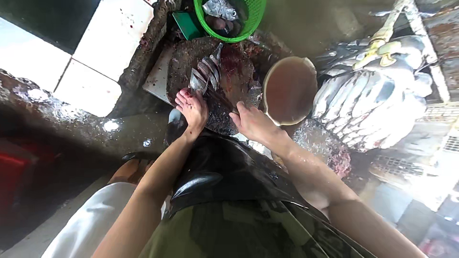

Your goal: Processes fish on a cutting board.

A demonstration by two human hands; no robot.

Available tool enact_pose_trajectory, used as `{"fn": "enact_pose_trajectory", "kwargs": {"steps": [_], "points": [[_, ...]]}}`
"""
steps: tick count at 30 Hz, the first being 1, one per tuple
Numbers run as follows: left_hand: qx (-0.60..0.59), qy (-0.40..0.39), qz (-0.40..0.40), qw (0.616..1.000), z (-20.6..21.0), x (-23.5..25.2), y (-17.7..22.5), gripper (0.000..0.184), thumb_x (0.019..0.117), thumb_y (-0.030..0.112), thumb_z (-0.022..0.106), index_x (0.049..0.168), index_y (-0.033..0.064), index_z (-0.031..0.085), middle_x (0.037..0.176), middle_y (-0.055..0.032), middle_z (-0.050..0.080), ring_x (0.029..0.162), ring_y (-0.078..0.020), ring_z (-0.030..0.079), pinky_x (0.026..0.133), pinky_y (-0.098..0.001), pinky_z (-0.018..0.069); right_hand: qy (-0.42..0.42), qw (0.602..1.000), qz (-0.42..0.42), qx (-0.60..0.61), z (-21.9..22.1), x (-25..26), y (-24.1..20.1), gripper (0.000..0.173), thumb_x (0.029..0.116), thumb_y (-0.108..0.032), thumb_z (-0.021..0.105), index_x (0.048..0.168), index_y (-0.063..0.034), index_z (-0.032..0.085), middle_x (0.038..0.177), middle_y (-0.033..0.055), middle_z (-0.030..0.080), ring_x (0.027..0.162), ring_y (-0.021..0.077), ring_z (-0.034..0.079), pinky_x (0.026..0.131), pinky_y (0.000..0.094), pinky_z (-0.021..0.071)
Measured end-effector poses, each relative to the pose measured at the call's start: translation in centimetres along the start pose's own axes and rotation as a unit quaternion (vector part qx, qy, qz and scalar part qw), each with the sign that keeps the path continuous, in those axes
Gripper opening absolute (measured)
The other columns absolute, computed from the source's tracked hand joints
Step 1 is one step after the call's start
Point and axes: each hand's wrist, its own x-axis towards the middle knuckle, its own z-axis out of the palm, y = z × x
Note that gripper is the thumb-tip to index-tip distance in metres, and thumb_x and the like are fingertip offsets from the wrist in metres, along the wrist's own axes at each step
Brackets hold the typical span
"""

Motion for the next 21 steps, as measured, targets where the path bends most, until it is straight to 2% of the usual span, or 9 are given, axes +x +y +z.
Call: {"fn": "enact_pose_trajectory", "kwargs": {"steps": [2, 6, 8, 10, 13, 16, 18, 21], "points": [[0.017, 0.034, -0.012, 0.999, 1.5, -0.1, 0.0, 0.051, 0.1050, 0.045, 0.040, 0.137, 0.0061, 0.048, 0.140, -0.0211, 0.052, 0.136, -0.0401, 0.046, 0.107, -0.0605, 0.0381, -0.021, 0.999, 0.002, -0.026, -0.7, -0.1, -0.1, 0.049, 0.1093, -0.052, 0.037, 0.128, -0.0092, 0.054, 0.090, 0.0170, 0.067, 0.087, 0.0393, 0.071, 0.066, 0.0563, 0.0582], [0.058, 0.058, -0.017, 0.996, 2.8, 0.1, 0.1, 0.059, 0.1063, 0.047, 0.034, 0.149, 0.0075, 0.045, 0.143, -0.0197, 0.051, 0.137, -0.0390, 0.045, 0.107, -0.0594, 0.0364, -0.032, 0.997, 0.014, -0.065, -1.7, -0.1, -0.9, 0.052, 0.1096, -0.051, 0.036, 0.132, -0.0066, 0.051, 0.090, 0.0186, 0.068, 0.087, 0.0410, 0.072, 0.066, 0.0575, 0.0582], [0.081, 0.056, -0.020, 0.995, 3.1, 0.0, 0.3, 0.059, 0.1071, 0.046, 0.029, 0.146, 0.0065, 0.048, 0.143, -0.0193, 0.051, 0.137, -0.0395, 0.044, 0.105, -0.0603, 0.0366, -0.034, 0.996, 0.018, -0.084, -1.8, -0.2, -1.6, 0.052, 0.1100, -0.050, 0.037, 0.134, -0.0047, 0.048, 0.091, 0.0201, 0.067, 0.088, 0.0425, 0.072, 0.067, 0.0574, 0.0581], [0.091, 0.067, -0.023, 0.993, 3.4, 0.0, 0.4, 0.055, 0.1074, 0.045, 0.028, 0.141, 0.0078, 0.051, 0.142, -0.0174, 0.052, 0.137, -0.0378, 0.045, 0.104, -0.0594, 0.0369, -0.041, 0.994, 0.025, -0.095, -1.4, 0.5, -2.5, 0.052, 0.1107, -0.047, 0.036, 0.138, -0.0030, 0.045, 0.094, 0.0212, 0.068, 0.093, 0.0434, 0.071, 0.072, 0.0571, 0.0579], [0.103, 0.085, -0.024, 0.991, 4.0, 0.0, 0.4, 0.048, 0.1076, 0.041, 0.028, 0.134, 0.0087, 0.052, 0.135, -0.0156, 0.054, 0.132, -0.0354, 0.047, 0.104, -0.0578, 0.0353, 0.000, 0.998, 0.012, -0.064, 0.4, 3.8, -3.6, 0.051, 0.1105, -0.045, 0.036, 0.139, -0.0035, 0.046, 0.093, 0.0202, 0.070, 0.089, 0.0428, 0.073, 0.069, 0.0570, 0.0584], [0.096, 0.078, -0.034, 0.992, 3.9, -0.1, 0.6, 0.048, 0.1077, 0.040, 0.030, 0.138, 0.0079, 0.051, 0.137, -0.0161, 0.053, 0.134, -0.0353, 0.046, 0.106, -0.0581, 0.0344, 0.028, 1.000, -0.003, -0.014, 1.7, 7.8, -4.4, 0.051, 0.1103, -0.047, 0.035, 0.140, -0.0073, 0.048, 0.094, 0.0174, 0.071, 0.088, 0.0400, 0.074, 0.069, 0.0565, 0.0594], [0.088, 0.077, -0.040, 0.992, 3.7, 0.0, 0.4, 0.048, 0.1064, 0.041, 0.033, 0.138, 0.0095, 0.051, 0.137, -0.0144, 0.054, 0.135, -0.0340, 0.046, 0.106, -0.0567, 0.0352, 0.008, 1.000, -0.008, -0.014, 0.4, 7.1, -4.6, 0.051, 0.1105, -0.047, 0.035, 0.141, -0.0074, 0.046, 0.095, 0.0179, 0.070, 0.090, 0.0404, 0.073, 0.070, 0.0572, 0.0589], [0.089, 0.068, -0.035, 0.993, 3.8, 0.1, 0.3, 0.047, 0.1064, 0.043, 0.032, 0.136, 0.0112, 0.052, 0.135, -0.0126, 0.055, 0.133, -0.0325, 0.047, 0.106, -0.0568, 0.0350, -0.042, 0.997, 0.014, -0.061, -1.9, 3.6, -3.4, 0.050, 0.1103, -0.045, 0.036, 0.135, -0.0032, 0.047, 0.096, 0.0212, 0.068, 0.090, 0.0438, 0.071, 0.069, 0.0585, 0.0580]]}}
